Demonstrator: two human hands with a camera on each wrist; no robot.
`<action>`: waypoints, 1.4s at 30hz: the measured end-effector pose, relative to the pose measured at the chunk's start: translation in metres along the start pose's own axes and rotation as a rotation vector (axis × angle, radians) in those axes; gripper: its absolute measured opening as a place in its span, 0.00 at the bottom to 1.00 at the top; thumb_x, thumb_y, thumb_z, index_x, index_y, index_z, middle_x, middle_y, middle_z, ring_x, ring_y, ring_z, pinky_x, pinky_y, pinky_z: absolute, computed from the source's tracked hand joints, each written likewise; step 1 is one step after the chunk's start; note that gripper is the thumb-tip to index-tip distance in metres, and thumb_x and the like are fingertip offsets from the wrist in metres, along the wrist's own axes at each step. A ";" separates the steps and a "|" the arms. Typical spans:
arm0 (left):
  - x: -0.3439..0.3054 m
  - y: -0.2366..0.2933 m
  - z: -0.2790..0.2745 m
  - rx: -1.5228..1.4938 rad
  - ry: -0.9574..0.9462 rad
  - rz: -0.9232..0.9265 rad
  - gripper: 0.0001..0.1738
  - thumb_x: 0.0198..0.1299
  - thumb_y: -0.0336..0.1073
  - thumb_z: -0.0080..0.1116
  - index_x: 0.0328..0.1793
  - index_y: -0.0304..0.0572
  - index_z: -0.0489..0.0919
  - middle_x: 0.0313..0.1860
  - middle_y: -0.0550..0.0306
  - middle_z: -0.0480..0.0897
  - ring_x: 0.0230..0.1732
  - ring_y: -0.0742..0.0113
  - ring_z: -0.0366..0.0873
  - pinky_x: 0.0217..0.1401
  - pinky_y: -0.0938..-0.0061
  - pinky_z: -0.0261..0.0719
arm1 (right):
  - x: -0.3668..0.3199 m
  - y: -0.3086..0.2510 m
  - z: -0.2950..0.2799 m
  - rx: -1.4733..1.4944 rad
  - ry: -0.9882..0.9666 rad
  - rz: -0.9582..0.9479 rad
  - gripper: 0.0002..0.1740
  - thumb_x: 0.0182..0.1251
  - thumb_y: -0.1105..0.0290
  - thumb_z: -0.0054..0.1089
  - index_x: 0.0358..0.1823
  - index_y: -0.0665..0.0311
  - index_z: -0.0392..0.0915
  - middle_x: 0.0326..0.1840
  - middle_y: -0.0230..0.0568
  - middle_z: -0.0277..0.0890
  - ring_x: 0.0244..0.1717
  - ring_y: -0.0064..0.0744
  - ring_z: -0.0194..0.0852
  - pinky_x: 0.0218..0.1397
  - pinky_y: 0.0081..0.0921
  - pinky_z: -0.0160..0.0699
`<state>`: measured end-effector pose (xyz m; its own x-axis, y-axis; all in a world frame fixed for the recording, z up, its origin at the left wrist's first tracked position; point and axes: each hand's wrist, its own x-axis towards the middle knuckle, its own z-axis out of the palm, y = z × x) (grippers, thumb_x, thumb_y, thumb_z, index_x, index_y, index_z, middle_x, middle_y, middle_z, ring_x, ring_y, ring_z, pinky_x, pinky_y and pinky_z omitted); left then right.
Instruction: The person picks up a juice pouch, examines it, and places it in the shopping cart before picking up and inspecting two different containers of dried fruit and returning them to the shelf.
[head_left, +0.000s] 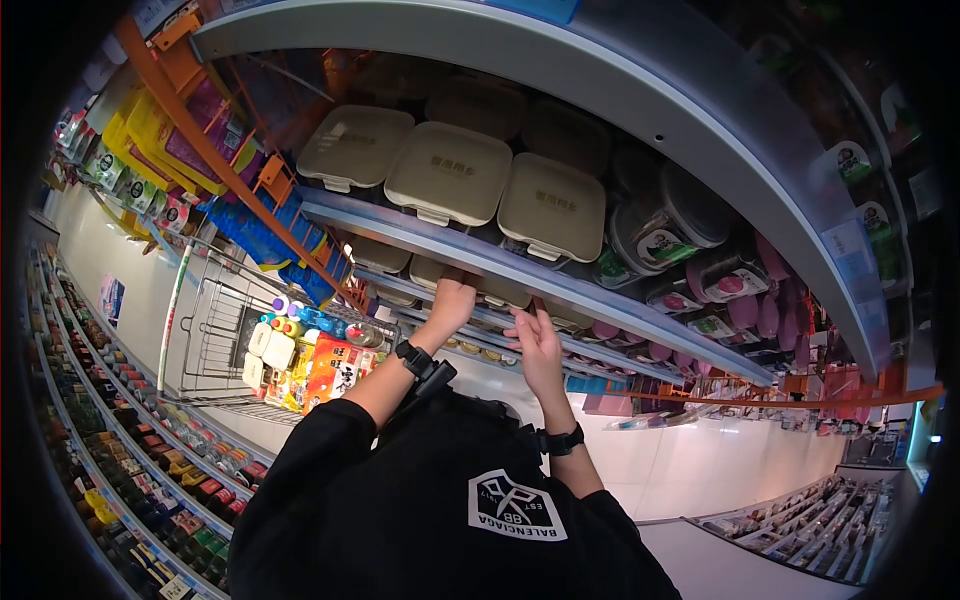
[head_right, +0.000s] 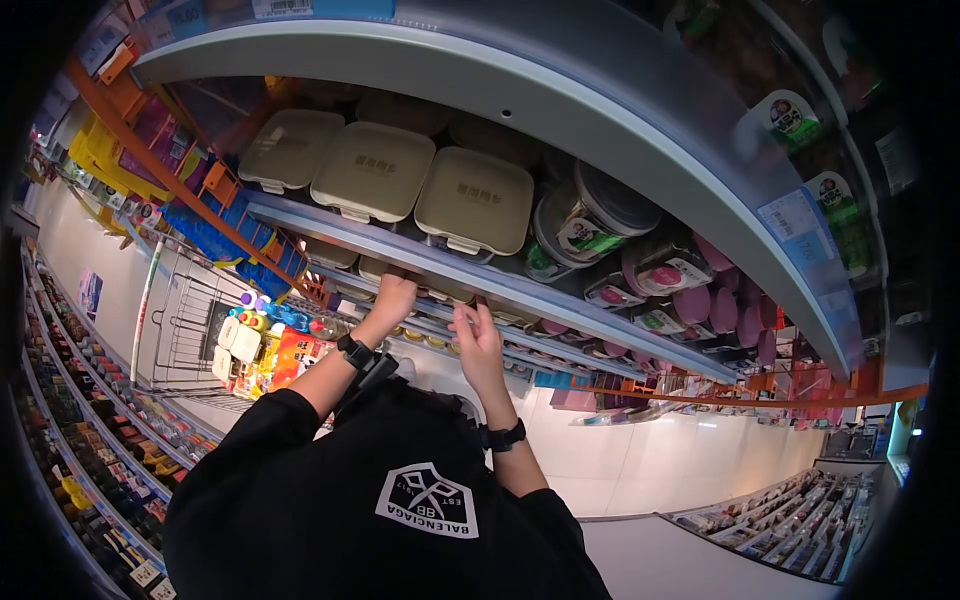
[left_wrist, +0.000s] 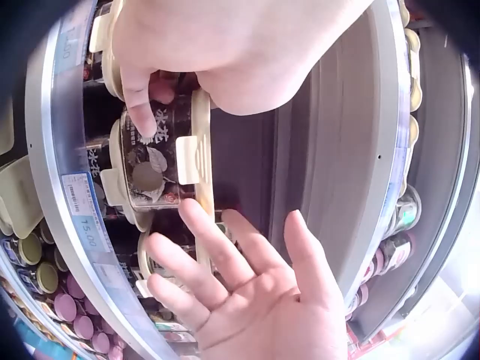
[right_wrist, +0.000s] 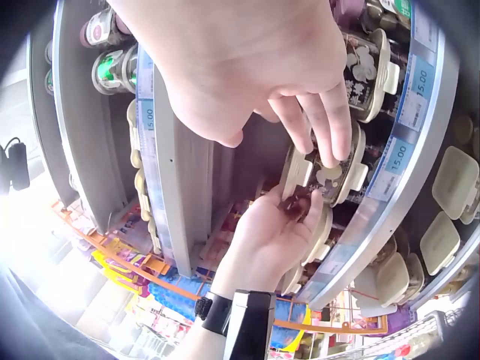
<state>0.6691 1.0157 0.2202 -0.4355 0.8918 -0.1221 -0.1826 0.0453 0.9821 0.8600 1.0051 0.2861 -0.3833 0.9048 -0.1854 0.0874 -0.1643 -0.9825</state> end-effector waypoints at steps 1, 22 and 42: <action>0.002 -0.006 0.002 -0.060 -0.020 -0.026 0.19 0.64 0.26 0.49 0.59 0.31 0.78 0.47 0.43 0.83 0.37 0.55 0.84 0.42 0.64 0.85 | -0.004 -0.005 -0.002 -0.053 0.041 -0.033 0.28 0.83 0.63 0.52 0.78 0.67 0.62 0.62 0.47 0.82 0.47 0.28 0.83 0.48 0.24 0.82; -0.306 -0.047 -0.070 1.279 -0.145 -0.445 0.32 0.66 0.52 0.63 0.70 0.41 0.75 0.59 0.40 0.84 0.59 0.40 0.82 0.62 0.53 0.80 | -0.081 0.044 -0.078 -0.148 -0.447 -0.044 0.18 0.77 0.72 0.60 0.64 0.70 0.77 0.45 0.35 0.84 0.41 0.17 0.81 0.47 0.15 0.78; -0.610 -0.099 -0.156 0.515 0.548 -0.577 0.36 0.67 0.51 0.65 0.75 0.38 0.72 0.63 0.33 0.82 0.61 0.40 0.82 0.65 0.57 0.79 | -0.221 0.052 0.139 -0.516 -1.236 -0.208 0.22 0.72 0.64 0.65 0.63 0.64 0.80 0.44 0.43 0.87 0.38 0.30 0.85 0.43 0.28 0.83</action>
<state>0.8160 0.3967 0.1748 -0.7764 0.3402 -0.5305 -0.1449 0.7229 0.6756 0.8214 0.7418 0.2738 -0.9762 -0.0919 -0.1967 0.1544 0.3426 -0.9267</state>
